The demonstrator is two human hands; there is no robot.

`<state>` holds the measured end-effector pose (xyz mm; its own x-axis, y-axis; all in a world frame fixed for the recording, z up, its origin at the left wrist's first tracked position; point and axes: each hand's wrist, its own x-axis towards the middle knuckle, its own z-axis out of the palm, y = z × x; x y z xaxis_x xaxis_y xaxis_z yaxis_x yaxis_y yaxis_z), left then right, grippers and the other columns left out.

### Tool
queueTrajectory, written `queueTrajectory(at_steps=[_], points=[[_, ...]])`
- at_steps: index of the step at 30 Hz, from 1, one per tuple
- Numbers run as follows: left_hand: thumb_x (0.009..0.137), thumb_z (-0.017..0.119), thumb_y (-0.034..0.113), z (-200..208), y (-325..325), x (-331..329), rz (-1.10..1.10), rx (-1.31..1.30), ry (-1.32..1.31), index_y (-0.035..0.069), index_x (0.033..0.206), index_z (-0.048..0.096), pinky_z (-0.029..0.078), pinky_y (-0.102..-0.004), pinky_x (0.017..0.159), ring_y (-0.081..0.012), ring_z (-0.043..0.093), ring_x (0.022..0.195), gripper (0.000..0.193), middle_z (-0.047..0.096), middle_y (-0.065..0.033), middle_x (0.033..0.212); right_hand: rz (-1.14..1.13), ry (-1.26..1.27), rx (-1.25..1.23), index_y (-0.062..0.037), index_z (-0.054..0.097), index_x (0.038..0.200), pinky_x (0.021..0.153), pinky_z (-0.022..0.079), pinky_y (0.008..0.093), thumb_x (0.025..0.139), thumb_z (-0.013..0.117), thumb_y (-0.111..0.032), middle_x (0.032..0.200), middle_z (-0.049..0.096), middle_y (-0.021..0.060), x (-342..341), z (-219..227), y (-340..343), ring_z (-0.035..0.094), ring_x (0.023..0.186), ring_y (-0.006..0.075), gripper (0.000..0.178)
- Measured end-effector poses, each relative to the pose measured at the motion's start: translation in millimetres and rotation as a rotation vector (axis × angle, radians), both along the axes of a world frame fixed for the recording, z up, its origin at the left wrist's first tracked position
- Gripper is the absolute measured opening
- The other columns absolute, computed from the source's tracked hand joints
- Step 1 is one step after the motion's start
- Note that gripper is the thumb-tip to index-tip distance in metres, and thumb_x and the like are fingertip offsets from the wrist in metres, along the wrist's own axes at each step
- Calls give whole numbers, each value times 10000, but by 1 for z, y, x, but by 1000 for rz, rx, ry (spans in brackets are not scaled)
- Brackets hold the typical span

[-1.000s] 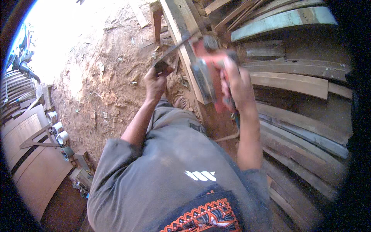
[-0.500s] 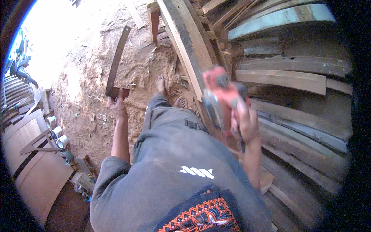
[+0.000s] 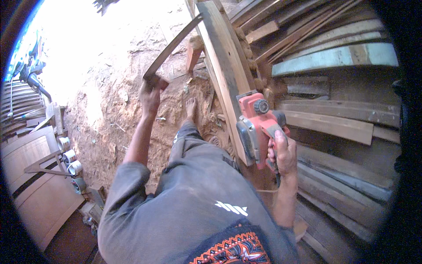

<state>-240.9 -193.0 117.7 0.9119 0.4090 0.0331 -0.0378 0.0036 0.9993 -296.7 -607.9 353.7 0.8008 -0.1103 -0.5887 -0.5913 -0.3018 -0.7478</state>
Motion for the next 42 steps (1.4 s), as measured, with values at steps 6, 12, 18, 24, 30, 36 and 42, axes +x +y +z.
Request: queueTrajectory(at_steps=[6, 12, 18, 24, 30, 36, 42], points=[[923, 737, 194, -1, 11, 241, -174, 283, 1, 83, 1201, 690, 543, -352, 874, -170, 711, 979, 303, 766, -73, 1038, 32, -33, 56, -89, 584, 788, 425, 386, 240, 1014, 557, -510, 588, 518, -30, 85, -13, 38, 467, 470, 58, 479], [921, 733, 203, -18, -9, 327, -330, 288, -23, 93, 1204, 707, 542, -353, 883, -195, 727, 985, 305, 772, -89, 1039, 42, -57, 28, -87, 586, 784, 418, 349, 235, 1018, 557, -473, 580, 517, -32, 111, -11, 52, 455, 462, 55, 452], [923, 705, 141, -12, -9, 325, -320, 281, 52, 114, 1188, 714, 542, -342, 865, -159, 713, 943, 267, 774, -78, 1024, 56, -37, 81, -99, 568, 754, 410, 333, 242, 1015, 555, -483, 565, 502, -42, 159, -17, 75, 442, 447, 54, 465], [931, 726, 93, 10, 15, 266, -168, -154, 18, 11, 1164, 684, 549, -332, 838, -165, 704, 909, 250, 757, -75, 1021, 191, -163, 10, -89, 630, 774, 426, 353, 262, 1009, 519, -560, 559, 479, -50, 280, -11, 152, 449, 454, 57, 538], [926, 775, 129, -6, 46, 172, 273, -175, 71, 33, 1152, 676, 529, -312, 857, -115, 632, 947, 265, 707, -26, 1016, 404, -393, 133, -71, 646, 796, 444, 362, 270, 1002, 452, -614, 587, 453, -22, 424, -50, 219, 431, 447, 85, 612], [910, 799, 156, -37, 82, 95, 372, -247, 214, 44, 1162, 669, 534, -292, 837, -119, 652, 931, 304, 699, -22, 1053, 395, -335, 97, -64, 640, 789, 443, 358, 271, 997, 442, -636, 568, 458, -12, 379, -40, 193, 449, 446, 92, 640], [918, 792, 229, -60, 85, 24, 422, -118, 491, 76, 1112, 671, 509, -295, 735, -94, 629, 862, 275, 687, 9, 997, 295, -170, -104, -98, 571, 684, 449, 374, 311, 992, 496, -529, 508, 500, -29, 129, -14, 53, 489, 455, 103, 535]])
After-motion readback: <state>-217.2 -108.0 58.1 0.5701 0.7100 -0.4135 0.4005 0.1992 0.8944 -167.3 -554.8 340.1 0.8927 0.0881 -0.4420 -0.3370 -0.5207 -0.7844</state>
